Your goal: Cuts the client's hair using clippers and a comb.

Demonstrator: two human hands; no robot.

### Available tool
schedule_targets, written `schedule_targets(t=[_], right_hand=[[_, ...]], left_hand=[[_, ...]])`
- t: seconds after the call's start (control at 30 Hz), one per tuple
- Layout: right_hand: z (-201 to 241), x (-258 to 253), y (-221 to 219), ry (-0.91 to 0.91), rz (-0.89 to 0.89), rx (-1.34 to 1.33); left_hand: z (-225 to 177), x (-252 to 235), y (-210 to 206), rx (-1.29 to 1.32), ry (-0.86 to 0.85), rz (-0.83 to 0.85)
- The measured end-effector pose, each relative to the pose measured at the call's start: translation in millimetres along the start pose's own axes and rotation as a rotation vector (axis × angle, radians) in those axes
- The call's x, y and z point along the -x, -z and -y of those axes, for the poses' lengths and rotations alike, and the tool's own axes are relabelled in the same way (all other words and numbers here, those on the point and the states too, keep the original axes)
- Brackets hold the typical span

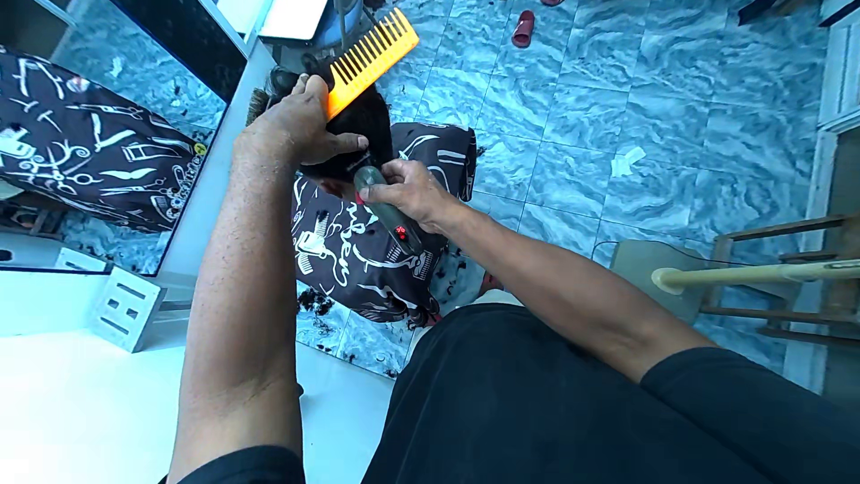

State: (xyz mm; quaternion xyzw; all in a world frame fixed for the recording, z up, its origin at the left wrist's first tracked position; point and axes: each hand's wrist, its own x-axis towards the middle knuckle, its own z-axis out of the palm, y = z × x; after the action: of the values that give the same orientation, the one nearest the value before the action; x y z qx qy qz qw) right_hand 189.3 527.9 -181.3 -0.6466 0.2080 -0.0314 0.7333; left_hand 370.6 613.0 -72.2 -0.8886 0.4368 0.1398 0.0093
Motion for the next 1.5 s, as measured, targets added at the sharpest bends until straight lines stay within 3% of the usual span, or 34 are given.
schedule_targets(t=[0.17, 0.3, 0.43, 0.57, 0.73, 0.87, 1.07, 1.23, 1.37, 1.5], right_hand=[[-9, 5, 2, -0.180, -0.039, 0.110], [7, 2, 0, -0.013, 0.027, -0.048], [-2, 8, 3, -0.176, -0.009, 0.073], [12, 3, 1, 0.005, 0.035, -0.068], [2, 9, 3, -0.156, 0.000, 0.041], [20, 3, -1, 0.010, 0.051, -0.055], [-38, 1, 8, -0.304, -0.113, 0.217], [-38, -6, -2, -0.078, -0.126, 0.340], [-39, -6, -1, -0.165, -0.162, 0.260], [-27, -12, -3, 0.051, -0.096, 0.317]], left_hand=[[0, 0, 5, 0.009, -0.002, 0.013], [-2, 2, 5, -0.015, 0.009, 0.034], [-2, 2, 6, -0.028, -0.007, 0.010], [-1, 3, 4, -0.031, -0.018, 0.003], [1, 4, 5, -0.012, -0.028, -0.019], [2, 7, 5, -0.025, -0.015, 0.011], [10, 4, 8, 0.061, 0.050, 0.034], [10, -1, 11, 0.025, 0.052, 0.056], [9, -3, 10, 0.025, 0.057, 0.040], [10, -6, 10, 0.027, 0.062, 0.034]])
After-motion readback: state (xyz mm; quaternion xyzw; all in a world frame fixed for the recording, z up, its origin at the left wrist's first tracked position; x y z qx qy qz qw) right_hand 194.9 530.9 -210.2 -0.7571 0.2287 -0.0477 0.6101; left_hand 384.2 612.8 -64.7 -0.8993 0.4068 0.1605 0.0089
